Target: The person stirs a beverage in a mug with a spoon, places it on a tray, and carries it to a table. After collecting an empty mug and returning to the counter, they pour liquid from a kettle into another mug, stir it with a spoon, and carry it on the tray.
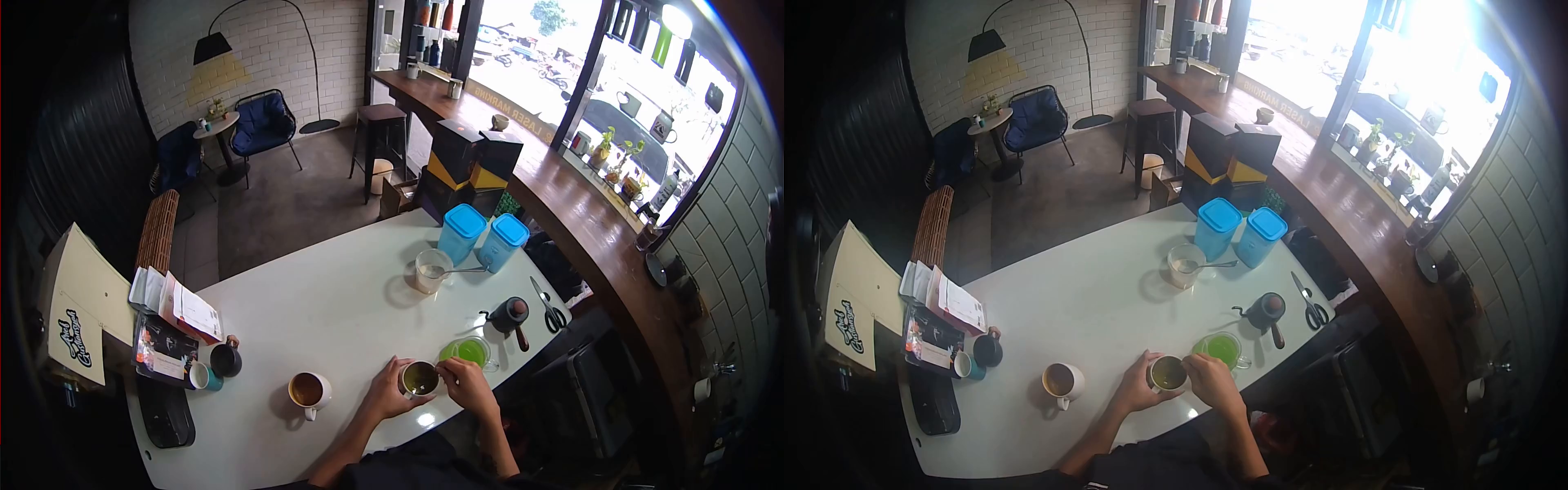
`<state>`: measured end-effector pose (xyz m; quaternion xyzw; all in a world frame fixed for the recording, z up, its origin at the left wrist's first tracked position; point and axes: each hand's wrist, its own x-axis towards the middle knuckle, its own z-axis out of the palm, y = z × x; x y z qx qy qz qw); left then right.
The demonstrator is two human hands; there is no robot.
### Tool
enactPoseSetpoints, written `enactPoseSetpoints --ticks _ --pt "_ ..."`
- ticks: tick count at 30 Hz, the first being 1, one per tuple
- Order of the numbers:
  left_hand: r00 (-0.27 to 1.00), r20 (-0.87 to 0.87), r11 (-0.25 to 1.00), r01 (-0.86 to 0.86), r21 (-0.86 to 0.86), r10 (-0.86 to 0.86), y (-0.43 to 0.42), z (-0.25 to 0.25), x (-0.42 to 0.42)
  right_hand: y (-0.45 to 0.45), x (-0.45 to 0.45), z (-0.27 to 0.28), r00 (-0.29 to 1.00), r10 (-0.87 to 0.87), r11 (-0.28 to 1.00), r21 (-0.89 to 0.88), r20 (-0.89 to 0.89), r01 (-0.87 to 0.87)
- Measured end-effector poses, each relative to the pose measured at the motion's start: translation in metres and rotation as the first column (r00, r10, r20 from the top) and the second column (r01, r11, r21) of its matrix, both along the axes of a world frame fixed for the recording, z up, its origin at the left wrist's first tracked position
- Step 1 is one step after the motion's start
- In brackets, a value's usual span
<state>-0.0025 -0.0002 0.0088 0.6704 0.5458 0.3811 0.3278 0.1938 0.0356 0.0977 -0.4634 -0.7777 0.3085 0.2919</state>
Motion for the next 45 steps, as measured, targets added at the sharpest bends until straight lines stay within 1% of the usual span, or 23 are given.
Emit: enactPoseSetpoints --ticks 2,6,8,10,12,13,15,19,21,22,24,26,28,31,33,34,36,37,39,43,45 --pt "0.999 -0.046 0.999 -0.016 0.029 0.018 -0.001 -0.001 0.0 0.001 0.001 0.001 1.0 -0.017 1.0 0.027 -0.006 0.017" --pt "0.998 -0.059 0.999 -0.01 0.037 0.012 -0.001 -0.001 0.0 0.001 0.003 0.003 0.998 -0.062 0.995 0.078 -0.027 0.064" --pt "1.0 -0.002 0.999 -0.009 -0.054 0.008 -0.001 -0.001 0.0 0.001 0.004 0.001 0.999 -0.053 0.996 0.076 0.002 0.052" --pt "1.0 0.011 0.999 -0.007 -0.04 0.008 -0.001 -0.002 0.0 0.0 0.005 -0.001 0.999 -0.041 0.997 0.073 0.031 0.039" --pt "1.0 0.024 1.0 -0.007 -0.027 0.008 -0.001 -0.002 0.0 -0.001 0.006 -0.003 0.998 0.008 1.0 -0.004 0.07 -0.008" --pt "1.0 0.015 1.0 -0.009 -0.015 0.01 -0.001 -0.001 0.0 -0.001 0.006 -0.004 0.997 0.008 1.0 -0.004 0.07 -0.008" --pt "1.0 0.007 1.0 -0.01 -0.002 0.01 0.0 0.001 0.001 -0.002 0.004 -0.007 0.998 0.06 0.996 -0.062 0.035 -0.057" --pt "0.999 0.039 0.999 -0.017 -0.042 0.019 -0.002 0.005 0.001 -0.002 0.002 -0.008 0.995 0.095 0.991 -0.095 -0.004 -0.095" --pt "0.998 0.052 0.999 -0.017 -0.051 0.02 -0.002 0.004 0.001 -0.001 0.001 -0.003 0.999 0.045 0.999 0.005 -0.022 -0.045" --pt "0.999 0.049 0.999 -0.017 -0.031 0.018 -0.002 0.002 0.0 -0.001 0.001 0.0 0.999 0.046 0.999 0.005 -0.021 -0.046" --pt "0.999 0.046 1.0 -0.015 -0.012 0.016 -0.002 0.002 0.001 0.0 0.002 0.005 1.0 -0.009 0.998 0.067 -0.009 0.01" --pt "1.0 -0.003 1.0 -0.026 -0.002 0.026 -0.002 0.003 0.001 0.001 0.004 0.005 1.0 -0.014 0.997 0.07 0.015 0.013" --pt "1.0 0.001 1.0 -0.026 -0.01 0.026 -0.002 0.002 0.001 0.001 0.004 0.003 0.999 -0.017 0.997 0.073 0.038 0.015" --pt "1.0 -0.002 1.0 -0.017 -0.01 0.017 -0.001 0.001 0.0 -0.001 0.005 -0.003 0.997 0.021 0.999 0.025 0.069 -0.023" --pt "1.0 -0.01 1.0 -0.005 -0.001 0.005 0.0 0.001 0.0 -0.002 0.005 -0.008 0.996 0.079 0.995 -0.06 0.047 -0.076" --pt "1.0 -0.006 1.0 -0.006 -0.016 0.006 0.0 0.003 0.0 -0.003 0.004 -0.009 0.996 0.078 0.995 -0.06 0.046 -0.075" --pt "1.0 -0.004 1.0 -0.009 -0.03 0.009 -0.001 0.006 0.0 -0.003 0.002 -0.01 0.996 0.079 0.996 -0.048 -0.04 -0.081" --pt "1.0 0.002 0.999 -0.015 -0.036 0.015 -0.001 0.007 0.0 -0.003 0.001 -0.008 0.996 0.08 0.995 -0.048 -0.041 -0.082" --pt "1.0 0.01 0.999 -0.019 -0.045 0.02 -0.002 0.005 0.001 -0.002 0.0 -0.001 0.998 0.035 0.999 0.018 -0.046 -0.035" --pt "1.0 0.007 1.0 -0.023 -0.017 0.023 -0.001 -0.001 0.001 -0.002 0.003 0.0 1.0 0.005 0.999 0.052 0.012 -0.005" --pt "1.0 0.009 1.0 -0.022 -0.016 0.023 -0.001 -0.002 0.001 -0.002 0.005 -0.002 0.999 0.028 1.0 0.008 0.04 -0.029"
